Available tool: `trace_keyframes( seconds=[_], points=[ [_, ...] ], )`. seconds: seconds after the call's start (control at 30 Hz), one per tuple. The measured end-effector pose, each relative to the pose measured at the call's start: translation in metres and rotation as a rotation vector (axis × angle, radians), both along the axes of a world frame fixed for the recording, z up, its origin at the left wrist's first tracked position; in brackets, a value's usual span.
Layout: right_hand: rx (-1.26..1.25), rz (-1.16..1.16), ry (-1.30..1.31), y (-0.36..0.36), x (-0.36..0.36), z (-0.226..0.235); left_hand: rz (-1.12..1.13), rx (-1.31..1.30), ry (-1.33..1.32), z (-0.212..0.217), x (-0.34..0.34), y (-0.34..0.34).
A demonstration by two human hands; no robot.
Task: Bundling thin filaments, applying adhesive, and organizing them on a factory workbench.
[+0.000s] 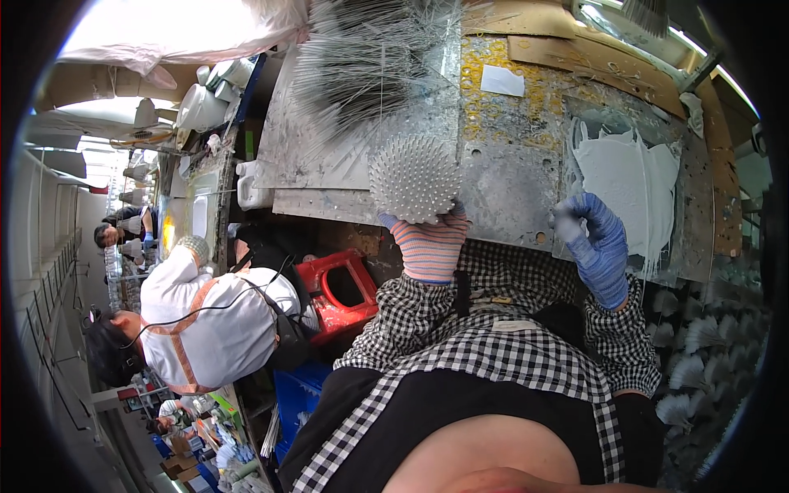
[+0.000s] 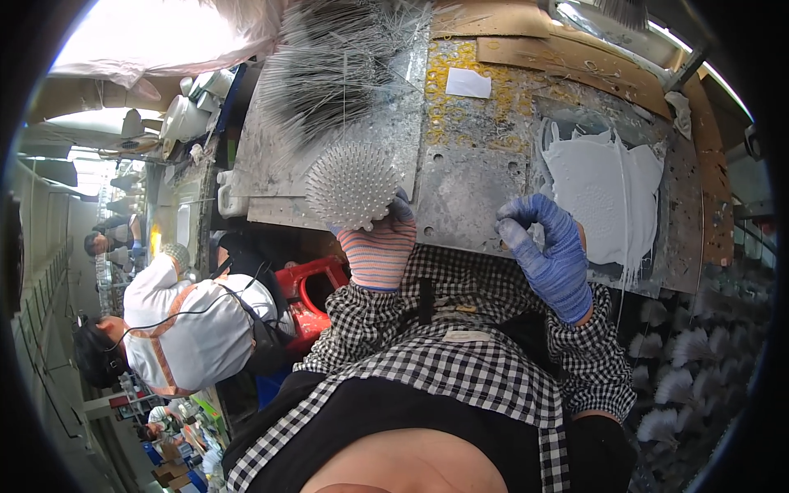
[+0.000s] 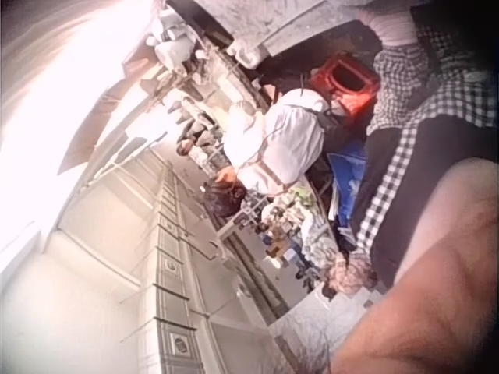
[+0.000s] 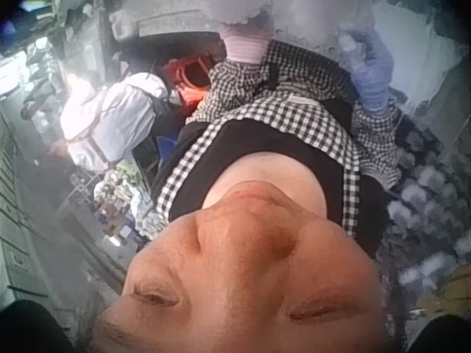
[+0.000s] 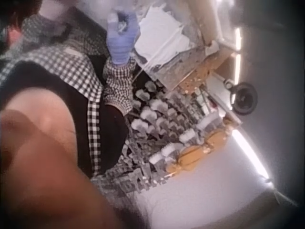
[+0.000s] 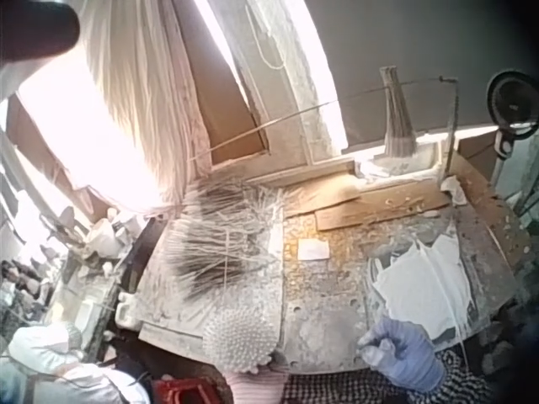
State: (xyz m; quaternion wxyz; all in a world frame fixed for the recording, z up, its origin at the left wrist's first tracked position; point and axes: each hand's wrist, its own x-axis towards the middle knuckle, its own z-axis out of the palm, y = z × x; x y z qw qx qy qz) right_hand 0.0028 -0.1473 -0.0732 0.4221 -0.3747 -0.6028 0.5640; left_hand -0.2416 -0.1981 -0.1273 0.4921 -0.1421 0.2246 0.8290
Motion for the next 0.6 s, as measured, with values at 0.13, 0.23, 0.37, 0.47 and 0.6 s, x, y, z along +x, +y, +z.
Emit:
trace_keyframes(
  seconds=[0.13, 0.23, 0.37, 0.47, 0.6],
  points=[
    [-0.026, 0.008, -0.012, 0.001, -0.001, -0.002, -0.006, 0.027, 0.014, 0.002, -0.003, 0.002],
    [0.002, -0.009, -0.028, 0.001, -0.002, -0.005, -0.013, 0.037, 0.004, 0.016, 0.004, 0.005],
    [-0.039, -0.013, 0.000, 0.002, 0.002, -0.003, -0.203, 0.179, -0.164, 0.037, 0.021, 0.002],
    [0.002, -0.079, -0.034, 0.001, 0.008, -0.001, -0.457, 0.467, -0.508, 0.046, 0.052, 0.005],
    [-0.004, -0.125, -0.066, -0.002, 0.015, 0.001, -0.594, 0.255, -0.297, 0.002, 0.072, 0.018]
  ],
)
